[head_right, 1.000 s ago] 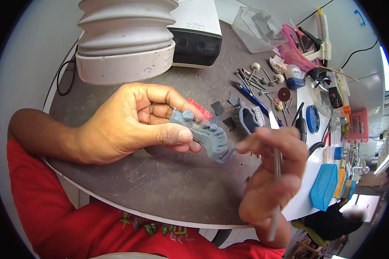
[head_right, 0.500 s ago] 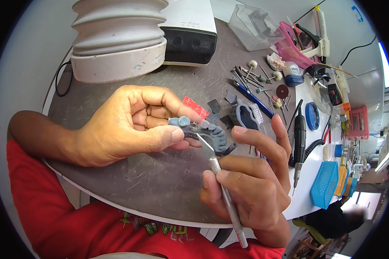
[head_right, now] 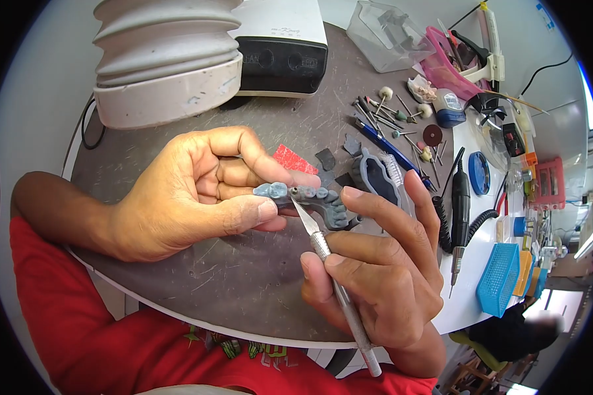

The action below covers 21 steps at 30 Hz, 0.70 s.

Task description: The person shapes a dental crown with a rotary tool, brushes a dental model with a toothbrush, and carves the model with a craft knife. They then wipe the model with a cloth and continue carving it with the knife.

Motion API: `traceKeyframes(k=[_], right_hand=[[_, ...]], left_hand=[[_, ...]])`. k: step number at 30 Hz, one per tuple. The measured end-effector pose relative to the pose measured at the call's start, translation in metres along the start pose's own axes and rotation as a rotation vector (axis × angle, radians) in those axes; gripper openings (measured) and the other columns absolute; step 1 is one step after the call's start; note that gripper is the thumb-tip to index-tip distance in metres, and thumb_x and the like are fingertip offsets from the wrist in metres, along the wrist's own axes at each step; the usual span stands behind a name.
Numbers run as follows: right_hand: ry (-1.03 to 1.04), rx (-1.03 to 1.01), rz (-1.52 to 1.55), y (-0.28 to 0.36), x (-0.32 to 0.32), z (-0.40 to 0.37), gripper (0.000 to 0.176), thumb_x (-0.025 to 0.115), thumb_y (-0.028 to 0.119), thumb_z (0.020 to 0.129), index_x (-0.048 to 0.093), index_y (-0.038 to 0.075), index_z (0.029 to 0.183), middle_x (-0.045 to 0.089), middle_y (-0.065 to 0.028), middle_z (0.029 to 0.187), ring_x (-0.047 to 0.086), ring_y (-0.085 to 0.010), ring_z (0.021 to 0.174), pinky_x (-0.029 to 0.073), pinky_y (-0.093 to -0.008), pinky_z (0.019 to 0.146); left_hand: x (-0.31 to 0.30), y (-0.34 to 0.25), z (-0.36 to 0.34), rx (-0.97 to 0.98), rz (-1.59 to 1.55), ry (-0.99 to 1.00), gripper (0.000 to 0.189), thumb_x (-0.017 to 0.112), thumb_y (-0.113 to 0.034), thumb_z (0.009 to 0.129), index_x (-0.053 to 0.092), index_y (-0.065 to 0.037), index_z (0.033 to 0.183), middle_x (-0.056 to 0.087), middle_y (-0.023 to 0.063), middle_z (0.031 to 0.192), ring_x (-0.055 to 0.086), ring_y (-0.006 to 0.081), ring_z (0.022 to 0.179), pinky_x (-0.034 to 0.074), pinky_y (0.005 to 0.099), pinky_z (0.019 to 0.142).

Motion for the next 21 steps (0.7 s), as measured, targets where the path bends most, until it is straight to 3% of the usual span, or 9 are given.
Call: traceKeyframes(k=[10,21], right_hand=[[-0.005,0.01,-0.01,0.0004,0.0006,0.0006,0.019,0.068,0.01,0.084,0.05,0.009,0.087,0.068,-0.0067,0.072,0.064,-0.0319,0.103,0.031,-0.0619,0.106],[-0.018,0.019,-0.008,-0.0001,0.0002,0.0007,0.017,0.066,0.009,0.084,0.049,0.008,0.084,0.066,-0.0066,0.069,0.065,-0.0312,0.101,0.033,-0.0617,0.105]], left_hand=[[0.0009,-0.0011,-0.0018,-0.028,0.033,-0.009,0.018,0.059,-0.003,0.093,0.05,0.001,0.108,0.056,0.0238,0.127,0.063,0.0156,0.106,0.054,0.0254,0.092],[0.0019,-0.0013,-0.0015,-0.023,-0.002,0.0,0.019,0.059,-0.005,0.093,0.05,0.002,0.107,0.056,0.0246,0.127,0.062,0.0157,0.107,0.054,0.0266,0.092]])
Point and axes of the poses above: each hand's wrist, its own z-axis towards the middle knuckle, its own x-axis out of the palm, y = z × x, the point moved 8 cm from there along z, towards the middle knuckle
